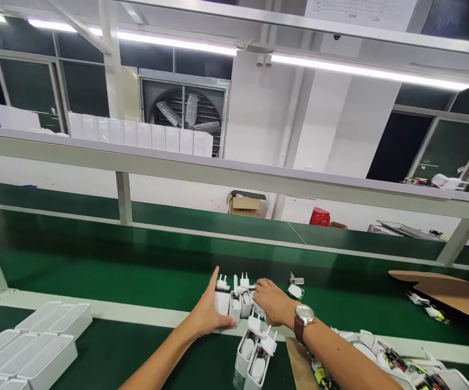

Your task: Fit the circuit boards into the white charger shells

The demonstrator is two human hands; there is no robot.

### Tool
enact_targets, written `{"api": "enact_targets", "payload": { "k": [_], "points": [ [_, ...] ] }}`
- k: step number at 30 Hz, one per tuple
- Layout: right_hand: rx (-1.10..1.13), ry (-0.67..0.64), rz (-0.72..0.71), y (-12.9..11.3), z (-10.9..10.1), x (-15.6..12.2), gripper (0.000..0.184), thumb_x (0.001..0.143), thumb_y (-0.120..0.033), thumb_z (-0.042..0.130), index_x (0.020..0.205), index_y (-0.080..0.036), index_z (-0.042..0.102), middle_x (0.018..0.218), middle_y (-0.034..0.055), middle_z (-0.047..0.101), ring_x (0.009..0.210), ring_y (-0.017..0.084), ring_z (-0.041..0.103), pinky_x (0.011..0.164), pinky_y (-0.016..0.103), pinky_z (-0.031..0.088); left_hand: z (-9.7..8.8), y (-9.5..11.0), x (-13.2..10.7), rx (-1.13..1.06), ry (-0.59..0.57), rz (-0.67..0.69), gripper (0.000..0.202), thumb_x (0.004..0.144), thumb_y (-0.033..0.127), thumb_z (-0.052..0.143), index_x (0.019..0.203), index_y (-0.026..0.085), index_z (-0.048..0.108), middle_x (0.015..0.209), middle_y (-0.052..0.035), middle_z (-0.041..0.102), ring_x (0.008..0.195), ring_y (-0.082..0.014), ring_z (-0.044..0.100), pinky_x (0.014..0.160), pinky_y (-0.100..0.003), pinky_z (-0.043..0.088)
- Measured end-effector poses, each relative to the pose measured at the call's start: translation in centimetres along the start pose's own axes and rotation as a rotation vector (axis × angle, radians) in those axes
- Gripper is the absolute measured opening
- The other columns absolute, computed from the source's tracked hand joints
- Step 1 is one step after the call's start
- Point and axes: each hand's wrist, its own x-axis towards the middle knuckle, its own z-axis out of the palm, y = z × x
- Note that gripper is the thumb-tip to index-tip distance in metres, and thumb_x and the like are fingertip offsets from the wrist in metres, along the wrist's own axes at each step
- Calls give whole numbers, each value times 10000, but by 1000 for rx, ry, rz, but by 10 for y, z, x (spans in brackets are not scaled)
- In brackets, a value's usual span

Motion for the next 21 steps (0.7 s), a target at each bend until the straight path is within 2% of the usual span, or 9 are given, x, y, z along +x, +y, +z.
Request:
{"api": "enact_targets", "payload": {
  "k": [3,6,9,12,15,18,20,21],
  "points": [
    [-23,11,58,-2,-2,6,344,960,-357,771,1228,-165,673,1379,104,628,1263,301,609,1066,530,520,2,1,0,-74,3,15,1477,591,279,936,1718,233,-17,1435,-139,613,1122,-291,688,1069,-430,511],
    [-17,-13,112,-4,-2,9,353,980,-376,752,1251,-170,660,1343,100,643,1135,263,670,958,471,588,1,-3,6,-107,-1,-7,1498,570,265,935,1718,183,-24,1387,-152,652,1144,-314,690,1064,-433,516],
    [1,-25,110,-5,-3,14,319,986,-377,749,1215,-167,678,1303,92,668,1144,263,674,974,478,585,-2,-8,14,-112,-16,-27,1465,549,260,946,1720,166,72,1297,-140,716,1156,-334,690,1058,-436,523],
    [22,25,123,-5,-3,23,321,998,-379,736,1230,-165,676,1303,95,672,1196,276,657,1019,503,562,-9,-13,22,-93,3,-3,1319,609,244,895,1712,188,174,1290,-121,716,1127,-307,694,1053,-414,526],
    [58,62,148,-3,-2,29,335,1025,-388,700,1280,-176,655,1277,86,682,1150,262,680,982,483,585,-21,-17,26,-19,57,-5,1188,635,210,824,1690,231,279,1268,-116,692,1113,-331,674,1055,-484,513],
    [81,40,163,-1,0,32,329,1024,-390,705,1269,-177,659,1231,76,699,1070,239,707,935,454,607,-34,-19,25,74,123,-15,1143,581,152,798,1646,260,398,1270,-135,654,1243,-423,593,1139,-601,404],
    [77,37,180,-1,-1,34,326,1013,-385,720,1254,-173,667,1255,82,694,1109,252,697,969,479,593,-40,-21,23,102,139,-5,1162,570,115,770,1655,260,379,1327,-150,621,1306,-437,552,1167,-600,371],
    [72,45,188,-2,-3,36,329,1009,-383,724,1254,-171,669,1282,87,686,1155,266,681,1003,502,576,-43,-22,22,103,134,3,1178,582,107,755,1672,261,336,1370,-156,600,1298,-418,565,1156,-568,396]
  ]
}}
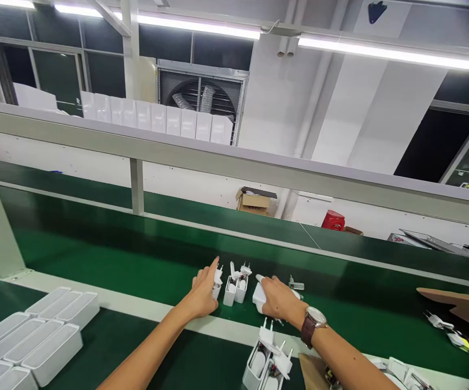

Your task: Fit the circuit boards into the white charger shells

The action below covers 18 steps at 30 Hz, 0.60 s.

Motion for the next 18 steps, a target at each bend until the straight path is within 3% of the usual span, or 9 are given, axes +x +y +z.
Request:
{"api": "enact_targets", "payload": {
  "k": [4,8,14,18],
  "points": [
    [14,6,14,-12,-6,12,326,1004,-390,728,1241,-173,680,1328,94,670,1236,288,643,1065,542,532,-5,-5,-1,-27,-48,-10,1259,620,134,772,1716,242,161,1419,-167,579,1117,-321,675,993,-439,542],
    [96,-33,20,-26,-4,31,321,1016,-390,715,1257,-182,672,1300,87,679,1143,258,684,990,490,584,-4,-11,1,-8,-10,-73,1327,567,194,870,1708,215,192,1340,-172,639,1209,-391,653,1029,-490,518],
    [309,18,-14,-28,-3,58,337,1017,-376,717,1280,-174,654,1272,85,682,1082,242,701,928,453,614,-4,-19,8,25,111,-105,1205,627,184,830,1682,161,249,1432,-201,622,1347,-402,589,1125,-492,453],
    [472,35,-60,-30,7,68,296,1020,-369,716,1230,-166,667,1159,59,710,960,204,718,846,398,631,-4,-26,11,46,180,-134,1147,642,183,823,1662,166,297,1394,-208,663,1339,-426,605,1107,-524,466]
  ]
}}
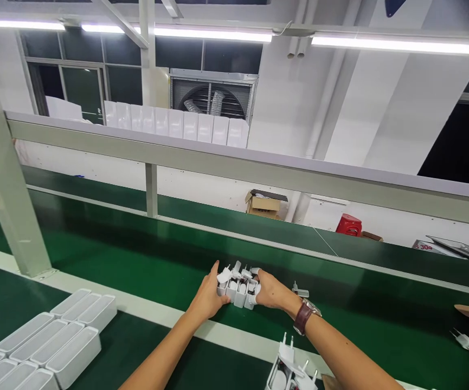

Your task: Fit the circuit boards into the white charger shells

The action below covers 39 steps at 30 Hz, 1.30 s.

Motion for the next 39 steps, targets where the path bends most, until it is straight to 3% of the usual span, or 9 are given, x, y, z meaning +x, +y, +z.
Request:
{"api": "enact_targets", "payload": {
  "k": [6,11,14,18,21,25,32,35,39],
  "points": [
    [200,143,-24,5,21,16,344,1024,-383,708,1290,-174,649,1246,80,697,1046,231,714,918,444,617,1,-11,7,-3,143,6,1068,688,172,775,1636,170,282,1598,-225,506,1461,-419,511,1154,-519,442],
    [260,297,17,33,-7,16,413,1062,-427,637,1406,-200,599,1433,114,623,1253,287,649,1073,541,540,1,-15,6,21,223,43,1044,711,185,743,1638,186,264,1572,-211,517,1461,-420,500,1153,-548,448],
    [191,306,54,54,-23,3,409,1041,-400,673,1391,-198,611,1463,115,602,1318,310,604,1122,577,490,-1,-7,1,77,272,113,1042,720,182,715,1652,161,250,1598,-229,435,1499,-453,411,1195,-623,360],
    [94,212,53,63,-25,-18,428,1003,-364,728,1375,-183,617,1389,111,642,1239,297,647,1089,561,514,1,7,-8,134,273,287,862,710,166,708,1543,223,492,1664,-148,361,1585,-422,254,1284,-580,208],
    [66,146,9,47,-19,-22,510,985,-365,743,1428,-171,581,1414,136,630,1240,302,650,1080,543,524,5,10,-12,138,289,311,784,689,166,725,1458,206,579,1638,-166,394,1594,-437,225,1293,-593,151],
    [37,78,-103,2,-9,-3,646,920,-373,816,1473,-176,548,1512,152,563,1404,351,534,1171,584,439,2,6,-10,93,368,235,852,683,182,732,1506,196,512,1669,-176,331,1598,-440,211,1285,-609,163],
    [-22,-45,-157,-70,13,50,366,1029,-410,694,1312,-183,644,1314,91,668,1113,256,693,954,476,602,-31,-14,0,-122,639,-121,608,1014,310,477,1593,206,322,1594,-209,349,1489,-390,431,1192,-626,364],
    [-65,-111,-171,-75,6,60,339,1025,-390,703,1285,-177,656,1281,82,681,1080,245,702,924,452,616,-39,-24,6,-196,683,-214,523,1064,315,480,1561,186,382,1524,-200,452,1391,-346,547,1168,-590,424],
    [-124,-154,-167,-61,-13,63,325,1025,-375,705,1288,-189,657,1306,87,674,1111,248,693,953,464,606,-36,-31,14,-261,711,-274,448,1072,364,597,1477,189,522,1455,-142,587,1284,-315,626,1113,-576,498]
  ]
}}
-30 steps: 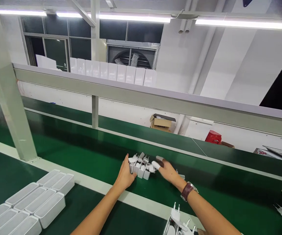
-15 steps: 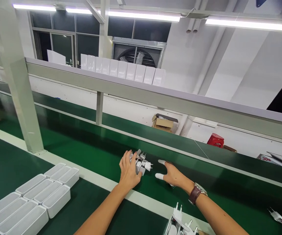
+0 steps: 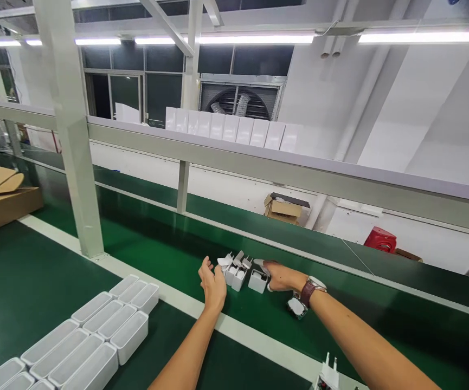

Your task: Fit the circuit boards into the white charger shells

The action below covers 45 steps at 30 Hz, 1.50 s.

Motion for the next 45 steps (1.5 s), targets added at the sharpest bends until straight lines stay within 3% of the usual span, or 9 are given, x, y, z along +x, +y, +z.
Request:
{"api": "enact_targets", "payload": {
  "k": [4,13,18,23,29,33,39,42,45],
  "points": [
    [-24,43,-9,5,3,3,380,1018,-385,713,1335,-189,635,1360,99,650,1174,272,674,994,501,588,3,0,3,-22,1,-35,414,1059,380,640,1422,188,591,1408,-124,641,1275,-311,640,1098,-573,516],
    [34,194,-182,-18,37,36,361,1023,-356,706,1344,-205,637,1413,100,624,1222,277,650,1035,514,565,-1,-3,13,26,60,-68,383,1051,361,661,1384,179,619,1375,-119,660,1229,-298,668,1053,-546,558],
    [50,293,-75,-32,58,55,463,997,-339,736,1416,-206,589,1518,116,544,1352,335,567,1108,588,502,2,-7,20,61,133,-73,376,1044,351,672,1374,178,625,1394,-121,649,1245,-303,658,1057,-549,556],
    [1,234,71,-22,39,52,441,1006,-353,726,1404,-211,601,1511,113,553,1336,325,580,1105,578,507,-3,-8,28,60,183,-51,398,1043,365,668,1392,185,608,1403,-122,635,1241,-307,651,1055,-557,549],
    [-79,18,247,-2,19,1,371,1019,-385,712,1328,-193,642,1381,102,639,1197,277,662,1013,508,576,-4,16,11,-22,155,230,469,1063,323,523,1508,186,475,1567,-187,451,1475,-385,415,1204,-628,342],
    [-48,-85,237,-13,10,-30,301,1024,-381,707,1241,-175,670,1226,73,698,1029,224,709,898,429,619,-1,37,-2,-120,61,423,444,1052,338,475,1473,199,488,1462,-188,524,1399,-355,495,1184,-589,377],
    [54,48,47,-61,-26,-114,422,878,-158,730,1292,-202,656,1070,22,646,882,156,650,830,282,547,-11,84,-16,-220,-56,594,316,1054,310,479,1337,207,572,1267,-152,625,1157,-286,638,1035,-505,527],
    [87,57,-76,-92,-3,-176,468,769,-139,710,1222,-257,696,1131,17,613,947,168,634,835,247,508,-26,110,-38,-216,-122,677,259,1043,268,498,1272,217,610,1237,-124,659,1152,-258,656,1018,-448,546],
    [216,-61,-133,-110,53,-223,452,711,-185,728,1150,-297,729,1111,11,658,945,182,656,830,239,502,-46,122,-70,-137,-222,746,252,997,236,559,1233,220,647,1197,-101,700,1112,-242,692,979,-405,574]
  ]
}}
